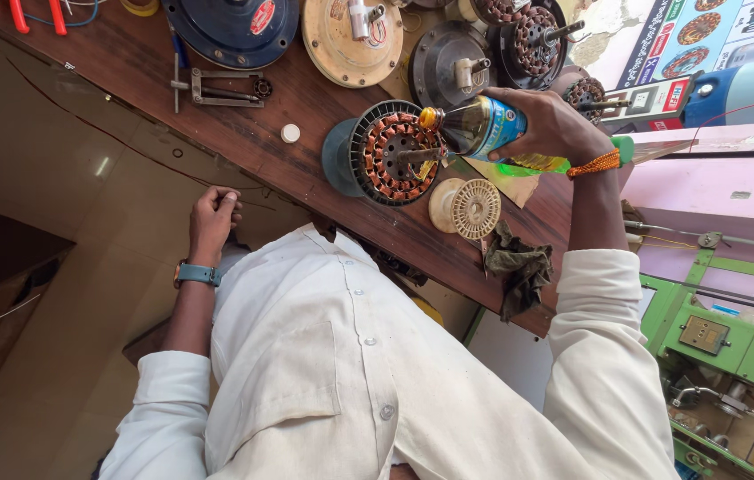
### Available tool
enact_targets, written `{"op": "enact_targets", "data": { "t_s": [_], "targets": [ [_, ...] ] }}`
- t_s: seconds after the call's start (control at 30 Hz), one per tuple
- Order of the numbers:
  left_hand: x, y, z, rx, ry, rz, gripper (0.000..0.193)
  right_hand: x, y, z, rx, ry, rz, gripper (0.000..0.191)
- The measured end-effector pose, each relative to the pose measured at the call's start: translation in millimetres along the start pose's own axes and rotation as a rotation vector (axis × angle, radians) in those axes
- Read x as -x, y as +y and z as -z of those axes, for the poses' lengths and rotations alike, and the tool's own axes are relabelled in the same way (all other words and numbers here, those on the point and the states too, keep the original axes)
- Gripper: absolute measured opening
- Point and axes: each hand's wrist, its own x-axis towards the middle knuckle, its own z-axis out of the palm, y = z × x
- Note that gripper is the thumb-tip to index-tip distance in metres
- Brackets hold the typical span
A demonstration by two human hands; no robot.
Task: The person cuts an item with scissors over a small container, then pours liquid from a plastic bottle onto the copper winding of an electric motor stator, repeating the pouring on different spots and rotating the stator to reach other areas.
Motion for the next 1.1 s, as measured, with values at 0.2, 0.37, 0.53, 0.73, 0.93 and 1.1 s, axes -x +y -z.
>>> {"op": "enact_targets", "data": {
  "t_s": [0.2,0.37,0.53,0.73,0.93,1.1],
  "targets": [
    [2.1,0.3,3.8,-0.041,0.023,0.021,0.017,-12.6,-11.5,4.9,0.084,-0.015,-0.011,0.101],
    [3.6,0.5,3.8,-0.033,0.035,0.009,0.017,-25.2,-14.6,9.6,0.134,0.005,0.117,0.100],
    [3.5,-4.9,4.5,-0.019,0.049,-0.001,0.017,-19.5,-6.1,9.0,0.101,-0.013,0.063,0.099],
    [4.8,-18.1,3.8,-0.034,0.055,0.035,0.016,10.2,19.6,-11.5,-0.037,0.002,-0.003,0.101],
    [-1.0,-20.6,-23.9,0.015,-0.038,0.003,0.014,69.6,55.1,-52.7,-0.214,0.104,-0.069,0.098],
    [-0.1,-6.7,-54.8,-0.032,-0.124,-0.153,0.012,125.3,54.3,-137.2,-0.556,0.217,-0.138,0.096]
  ]
}}
